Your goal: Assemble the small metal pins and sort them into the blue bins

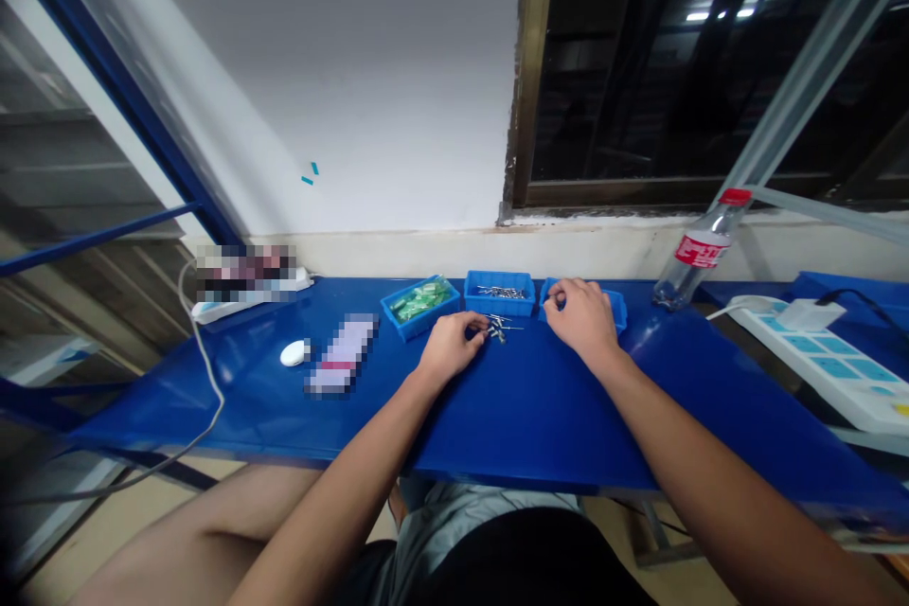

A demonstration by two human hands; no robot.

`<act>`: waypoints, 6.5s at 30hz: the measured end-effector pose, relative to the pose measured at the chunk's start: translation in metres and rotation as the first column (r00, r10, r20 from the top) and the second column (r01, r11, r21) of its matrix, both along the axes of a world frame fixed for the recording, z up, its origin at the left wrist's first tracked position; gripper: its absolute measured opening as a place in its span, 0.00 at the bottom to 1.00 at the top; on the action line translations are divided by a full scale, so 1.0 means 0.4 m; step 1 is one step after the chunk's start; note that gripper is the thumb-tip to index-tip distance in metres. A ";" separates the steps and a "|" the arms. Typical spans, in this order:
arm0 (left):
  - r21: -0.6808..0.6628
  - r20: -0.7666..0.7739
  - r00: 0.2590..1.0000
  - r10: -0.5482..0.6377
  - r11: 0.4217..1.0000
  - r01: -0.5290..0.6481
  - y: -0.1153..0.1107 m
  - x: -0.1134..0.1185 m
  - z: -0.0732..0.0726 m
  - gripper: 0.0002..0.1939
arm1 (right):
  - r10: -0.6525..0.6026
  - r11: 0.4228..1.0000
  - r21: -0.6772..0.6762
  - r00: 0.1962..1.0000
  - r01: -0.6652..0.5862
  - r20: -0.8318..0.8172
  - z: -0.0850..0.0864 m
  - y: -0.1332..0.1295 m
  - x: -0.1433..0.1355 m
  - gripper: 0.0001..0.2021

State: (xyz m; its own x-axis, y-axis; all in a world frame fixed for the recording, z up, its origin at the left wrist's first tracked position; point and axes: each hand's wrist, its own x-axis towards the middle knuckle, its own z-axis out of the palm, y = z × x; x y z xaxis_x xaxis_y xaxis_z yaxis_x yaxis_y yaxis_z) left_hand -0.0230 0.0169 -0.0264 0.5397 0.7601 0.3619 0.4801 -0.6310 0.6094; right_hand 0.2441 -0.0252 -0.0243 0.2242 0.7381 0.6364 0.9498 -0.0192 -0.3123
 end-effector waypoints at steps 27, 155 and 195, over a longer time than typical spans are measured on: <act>-0.422 0.601 0.799 -0.007 0.846 0.326 0.001 0.020 0.008 0.20 | 0.552 0.826 0.127 0.743 -0.549 -0.378 0.011 -0.047 -0.195 0.11; -0.421 0.505 0.863 -0.003 0.872 0.250 -0.008 0.014 0.019 0.21 | 0.585 0.808 0.148 0.746 -0.570 -0.318 0.034 -0.048 -0.190 0.09; 0.185 -0.148 0.967 -0.205 0.955 0.231 0.006 0.006 -0.015 0.11 | -0.026 0.999 0.024 0.997 0.028 -0.072 0.012 0.003 0.008 0.12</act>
